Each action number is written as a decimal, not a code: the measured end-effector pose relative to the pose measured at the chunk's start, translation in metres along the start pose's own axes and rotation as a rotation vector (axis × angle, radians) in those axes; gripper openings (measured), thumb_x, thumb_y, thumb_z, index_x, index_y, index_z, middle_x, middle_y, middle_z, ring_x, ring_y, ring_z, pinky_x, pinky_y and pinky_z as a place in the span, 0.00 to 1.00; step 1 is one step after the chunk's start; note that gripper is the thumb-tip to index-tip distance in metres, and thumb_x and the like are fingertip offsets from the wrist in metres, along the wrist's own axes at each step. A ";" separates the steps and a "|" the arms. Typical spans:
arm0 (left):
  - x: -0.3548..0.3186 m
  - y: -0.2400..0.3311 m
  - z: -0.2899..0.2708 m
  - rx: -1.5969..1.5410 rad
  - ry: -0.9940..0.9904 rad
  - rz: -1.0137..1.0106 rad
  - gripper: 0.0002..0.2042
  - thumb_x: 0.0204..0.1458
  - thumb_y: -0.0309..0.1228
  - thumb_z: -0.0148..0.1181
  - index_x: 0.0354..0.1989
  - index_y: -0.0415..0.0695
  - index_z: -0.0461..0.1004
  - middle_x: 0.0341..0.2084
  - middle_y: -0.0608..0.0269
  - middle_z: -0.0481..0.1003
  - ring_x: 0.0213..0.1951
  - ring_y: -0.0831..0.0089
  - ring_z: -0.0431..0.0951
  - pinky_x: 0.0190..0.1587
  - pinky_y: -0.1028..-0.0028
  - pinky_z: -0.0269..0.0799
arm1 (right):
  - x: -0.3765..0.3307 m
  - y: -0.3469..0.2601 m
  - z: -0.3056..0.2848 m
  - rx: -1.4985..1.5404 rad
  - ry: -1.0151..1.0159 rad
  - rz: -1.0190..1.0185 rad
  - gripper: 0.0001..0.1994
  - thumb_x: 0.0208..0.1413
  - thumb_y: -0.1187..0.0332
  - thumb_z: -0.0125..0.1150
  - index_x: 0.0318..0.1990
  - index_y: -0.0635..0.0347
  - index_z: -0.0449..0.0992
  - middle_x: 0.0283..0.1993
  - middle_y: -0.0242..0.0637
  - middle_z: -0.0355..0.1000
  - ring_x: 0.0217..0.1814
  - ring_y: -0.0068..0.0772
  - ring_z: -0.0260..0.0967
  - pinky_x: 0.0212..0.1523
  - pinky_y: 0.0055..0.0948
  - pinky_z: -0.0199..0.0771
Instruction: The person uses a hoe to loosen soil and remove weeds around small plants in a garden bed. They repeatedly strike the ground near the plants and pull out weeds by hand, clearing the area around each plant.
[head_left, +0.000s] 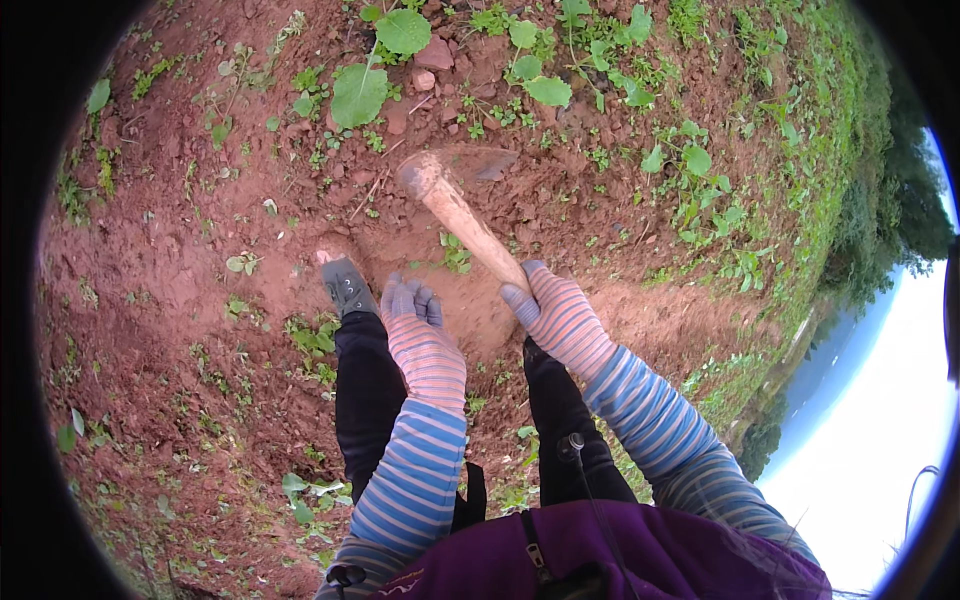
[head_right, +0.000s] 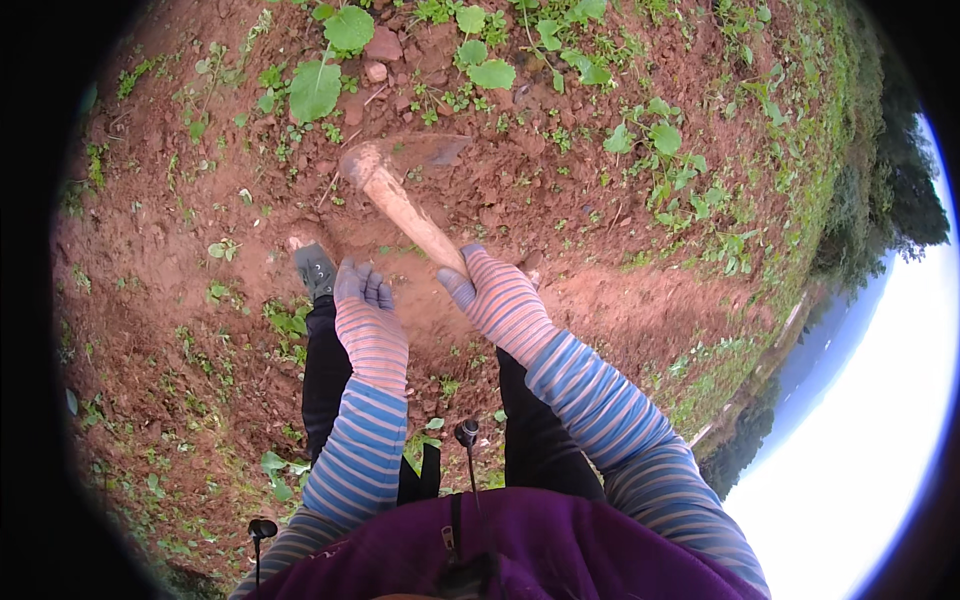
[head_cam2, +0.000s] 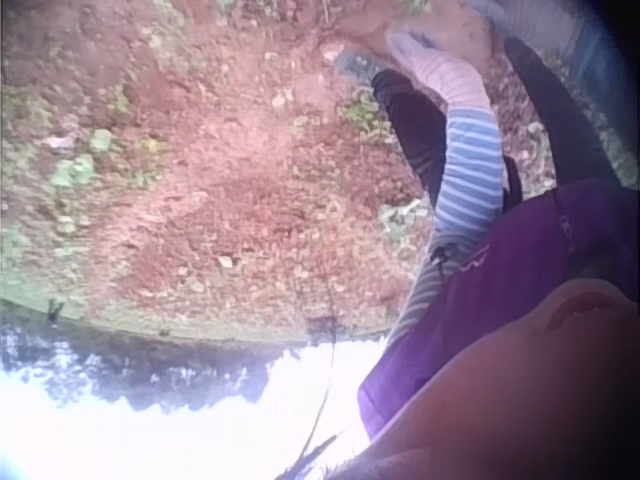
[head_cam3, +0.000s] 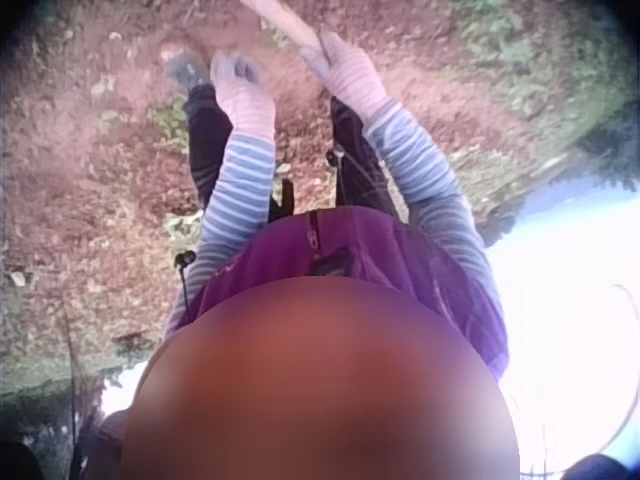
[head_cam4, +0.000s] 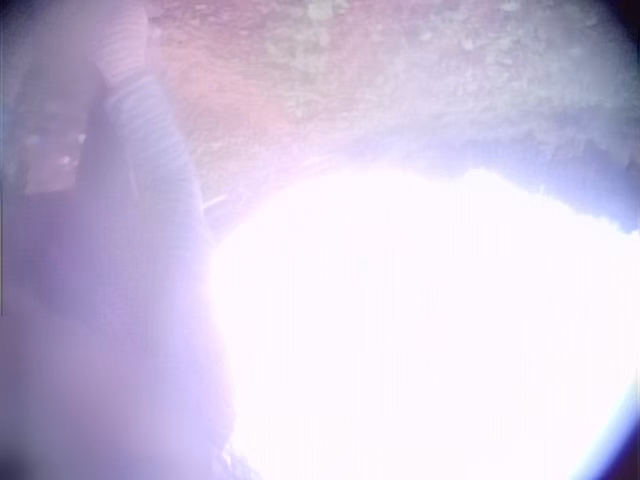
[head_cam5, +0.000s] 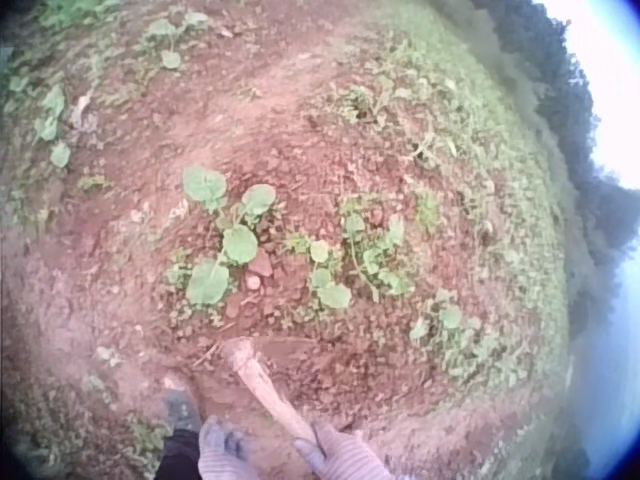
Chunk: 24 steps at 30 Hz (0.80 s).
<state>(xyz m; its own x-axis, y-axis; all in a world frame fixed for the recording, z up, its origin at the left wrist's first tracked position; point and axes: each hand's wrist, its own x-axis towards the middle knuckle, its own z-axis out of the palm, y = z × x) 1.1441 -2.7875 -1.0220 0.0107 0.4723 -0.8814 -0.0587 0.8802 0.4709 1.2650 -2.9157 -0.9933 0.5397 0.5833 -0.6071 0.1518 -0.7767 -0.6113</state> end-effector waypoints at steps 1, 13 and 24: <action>0.001 0.003 0.001 0.004 0.010 0.039 0.18 0.62 0.36 0.55 0.59 0.51 0.66 0.44 0.70 0.71 0.41 0.80 0.70 0.49 0.77 0.67 | -0.002 -0.008 0.005 0.055 -0.044 -0.060 0.22 0.62 0.49 0.54 0.42 0.65 0.69 0.26 0.56 0.72 0.33 0.60 0.72 0.32 0.50 0.71; 0.047 0.078 0.019 0.191 -0.084 0.115 0.20 0.62 0.33 0.55 0.63 0.51 0.64 0.41 0.71 0.68 0.37 0.82 0.68 0.41 0.81 0.67 | 0.011 -0.068 0.009 0.442 -0.034 0.231 0.20 0.61 0.54 0.58 0.47 0.64 0.71 0.28 0.43 0.73 0.31 0.44 0.73 0.33 0.42 0.72; 0.082 0.170 0.108 0.081 -0.379 0.346 0.18 0.61 0.33 0.55 0.59 0.48 0.66 0.42 0.69 0.72 0.40 0.82 0.71 0.44 0.80 0.70 | -0.021 -0.072 0.023 0.968 0.129 0.349 0.17 0.66 0.52 0.51 0.41 0.59 0.68 0.17 0.25 0.60 0.12 0.15 0.53 0.13 0.18 0.52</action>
<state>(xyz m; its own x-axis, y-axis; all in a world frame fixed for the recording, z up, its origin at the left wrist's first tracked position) 1.2430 -2.5939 -1.0101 0.3664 0.7068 -0.6052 -0.0458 0.6633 0.7469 1.2241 -2.8667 -0.9483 0.5187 0.2882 -0.8049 -0.7297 -0.3414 -0.5925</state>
